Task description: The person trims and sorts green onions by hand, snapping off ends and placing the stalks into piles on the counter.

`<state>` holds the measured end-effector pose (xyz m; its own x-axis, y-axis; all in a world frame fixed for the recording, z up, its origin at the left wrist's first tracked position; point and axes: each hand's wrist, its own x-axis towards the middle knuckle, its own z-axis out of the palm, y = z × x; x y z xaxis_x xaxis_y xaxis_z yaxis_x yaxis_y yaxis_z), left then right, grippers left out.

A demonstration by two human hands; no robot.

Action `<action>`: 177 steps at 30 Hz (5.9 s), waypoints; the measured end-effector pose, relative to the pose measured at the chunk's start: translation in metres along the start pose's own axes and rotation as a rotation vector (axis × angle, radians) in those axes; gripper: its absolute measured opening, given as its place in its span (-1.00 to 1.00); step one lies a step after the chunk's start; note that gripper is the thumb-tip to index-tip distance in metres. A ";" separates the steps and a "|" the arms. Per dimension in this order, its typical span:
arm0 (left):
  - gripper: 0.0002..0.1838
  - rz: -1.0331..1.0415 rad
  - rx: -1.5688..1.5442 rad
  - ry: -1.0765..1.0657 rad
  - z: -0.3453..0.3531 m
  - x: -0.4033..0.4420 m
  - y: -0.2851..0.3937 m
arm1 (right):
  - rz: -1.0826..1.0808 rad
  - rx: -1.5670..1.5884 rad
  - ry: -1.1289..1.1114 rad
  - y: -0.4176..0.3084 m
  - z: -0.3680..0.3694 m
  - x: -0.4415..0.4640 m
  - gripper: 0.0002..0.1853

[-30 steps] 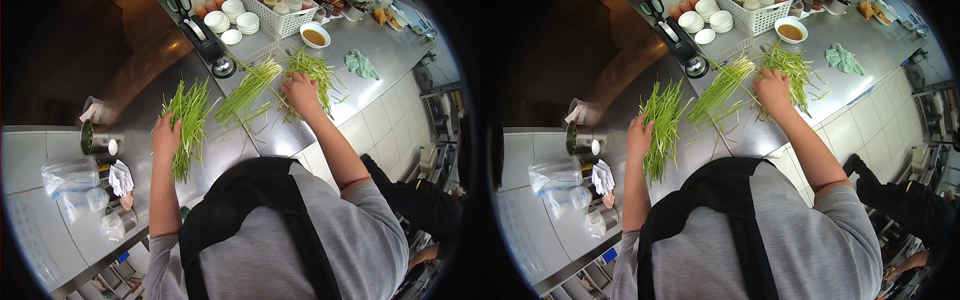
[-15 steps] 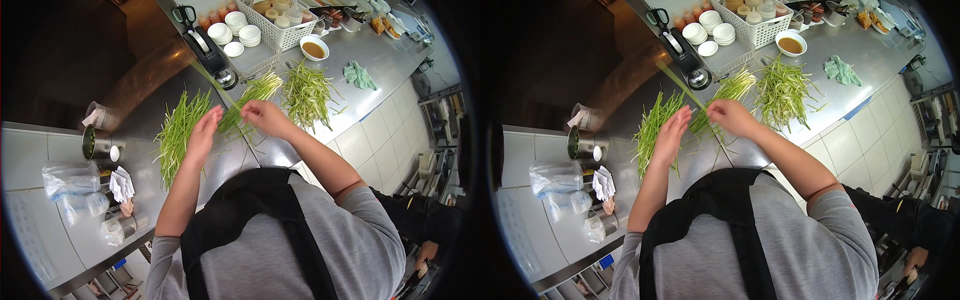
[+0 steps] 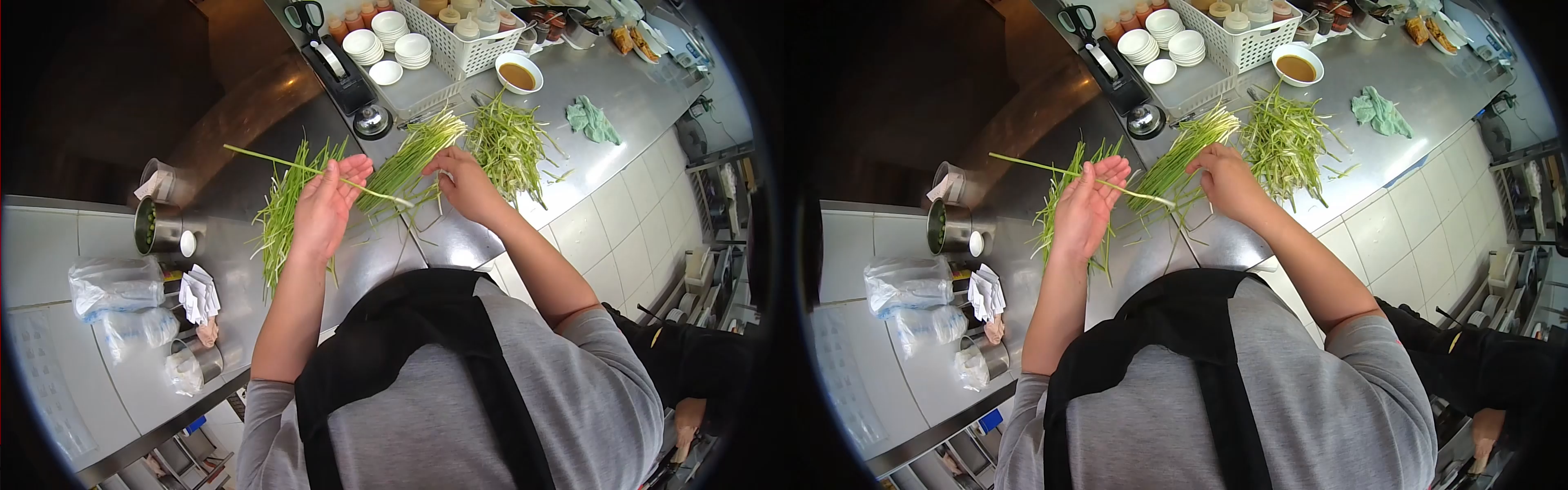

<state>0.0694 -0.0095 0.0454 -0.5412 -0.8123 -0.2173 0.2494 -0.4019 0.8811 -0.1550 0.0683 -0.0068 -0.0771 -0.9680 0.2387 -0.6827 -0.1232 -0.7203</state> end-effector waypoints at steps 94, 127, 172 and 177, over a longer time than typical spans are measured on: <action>-0.79 -0.426 0.365 -0.149 -0.013 -0.058 -0.039 | -0.410 -0.209 0.107 -0.053 -0.012 0.015 -0.69; -0.77 0.342 0.914 0.158 -0.014 -0.038 -0.022 | 0.122 0.848 0.025 -0.059 0.031 0.027 -0.88; -0.65 -0.020 0.835 -0.220 0.044 0.063 -0.074 | 0.442 0.049 0.436 0.097 -0.093 -0.054 -0.83; -0.75 -0.066 0.621 0.181 -0.023 0.041 -0.078 | 0.286 -0.075 0.284 0.083 -0.096 -0.061 -0.81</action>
<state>0.0467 -0.0209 -0.0423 -0.3822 -0.8745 -0.2988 -0.3196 -0.1783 0.9306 -0.2768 0.1379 -0.0181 -0.4622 -0.8607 0.2136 -0.6550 0.1690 -0.7365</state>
